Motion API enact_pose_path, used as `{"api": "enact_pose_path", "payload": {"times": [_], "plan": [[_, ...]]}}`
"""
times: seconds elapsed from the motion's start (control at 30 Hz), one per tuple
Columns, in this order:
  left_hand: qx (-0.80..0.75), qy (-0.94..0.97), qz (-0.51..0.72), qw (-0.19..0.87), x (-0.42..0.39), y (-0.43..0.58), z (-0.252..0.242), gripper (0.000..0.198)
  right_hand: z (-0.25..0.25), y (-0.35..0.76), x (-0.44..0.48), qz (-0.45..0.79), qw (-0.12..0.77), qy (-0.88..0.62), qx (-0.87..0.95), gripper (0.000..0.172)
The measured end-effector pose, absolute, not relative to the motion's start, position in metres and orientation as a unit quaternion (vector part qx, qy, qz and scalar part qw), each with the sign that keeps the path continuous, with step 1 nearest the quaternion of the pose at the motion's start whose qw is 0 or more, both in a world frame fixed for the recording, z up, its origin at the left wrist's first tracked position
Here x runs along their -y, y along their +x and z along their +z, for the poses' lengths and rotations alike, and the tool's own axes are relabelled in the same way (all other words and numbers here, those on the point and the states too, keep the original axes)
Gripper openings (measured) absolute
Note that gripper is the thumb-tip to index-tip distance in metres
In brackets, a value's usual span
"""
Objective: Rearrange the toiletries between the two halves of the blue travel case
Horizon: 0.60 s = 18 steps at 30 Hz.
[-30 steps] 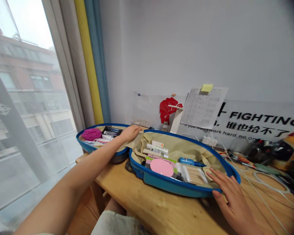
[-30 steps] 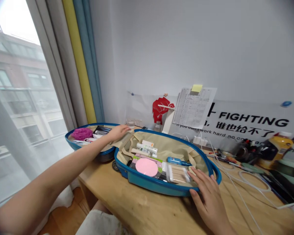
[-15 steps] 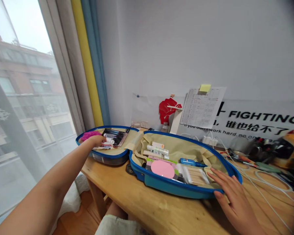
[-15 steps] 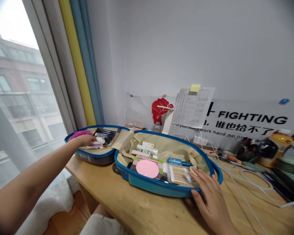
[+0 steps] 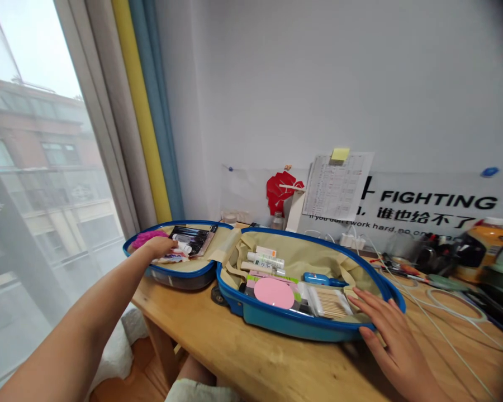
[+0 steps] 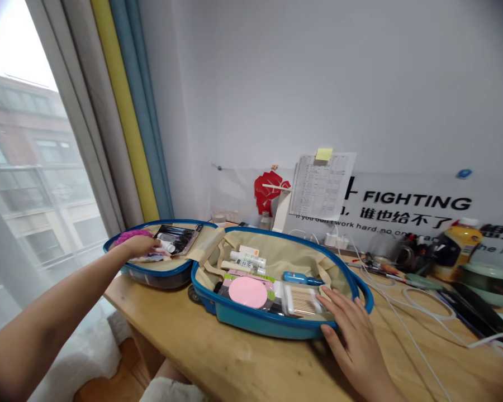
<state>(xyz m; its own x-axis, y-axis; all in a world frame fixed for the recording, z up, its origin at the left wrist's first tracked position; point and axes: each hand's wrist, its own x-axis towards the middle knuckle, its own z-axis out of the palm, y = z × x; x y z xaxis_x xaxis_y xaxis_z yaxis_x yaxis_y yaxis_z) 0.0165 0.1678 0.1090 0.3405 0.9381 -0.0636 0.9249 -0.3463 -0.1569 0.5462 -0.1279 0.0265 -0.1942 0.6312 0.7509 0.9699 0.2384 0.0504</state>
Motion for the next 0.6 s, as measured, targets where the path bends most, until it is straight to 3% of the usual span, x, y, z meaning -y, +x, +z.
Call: {"api": "enact_pose_path", "payload": {"times": [0.33, 0.6], "plan": [[0.579, -0.802, -0.144, 0.04, -0.147, 0.029, 0.161, 0.038, 0.027, 0.542, 0.127, -0.26, 0.324, -0.561, 0.716, 0.044], [0.436, -0.875, -0.211, -0.018, -0.129, 0.179, 0.185, 0.041, 0.032, 0.537, 0.131, -0.257, 0.314, -0.57, 0.715, 0.042]]}}
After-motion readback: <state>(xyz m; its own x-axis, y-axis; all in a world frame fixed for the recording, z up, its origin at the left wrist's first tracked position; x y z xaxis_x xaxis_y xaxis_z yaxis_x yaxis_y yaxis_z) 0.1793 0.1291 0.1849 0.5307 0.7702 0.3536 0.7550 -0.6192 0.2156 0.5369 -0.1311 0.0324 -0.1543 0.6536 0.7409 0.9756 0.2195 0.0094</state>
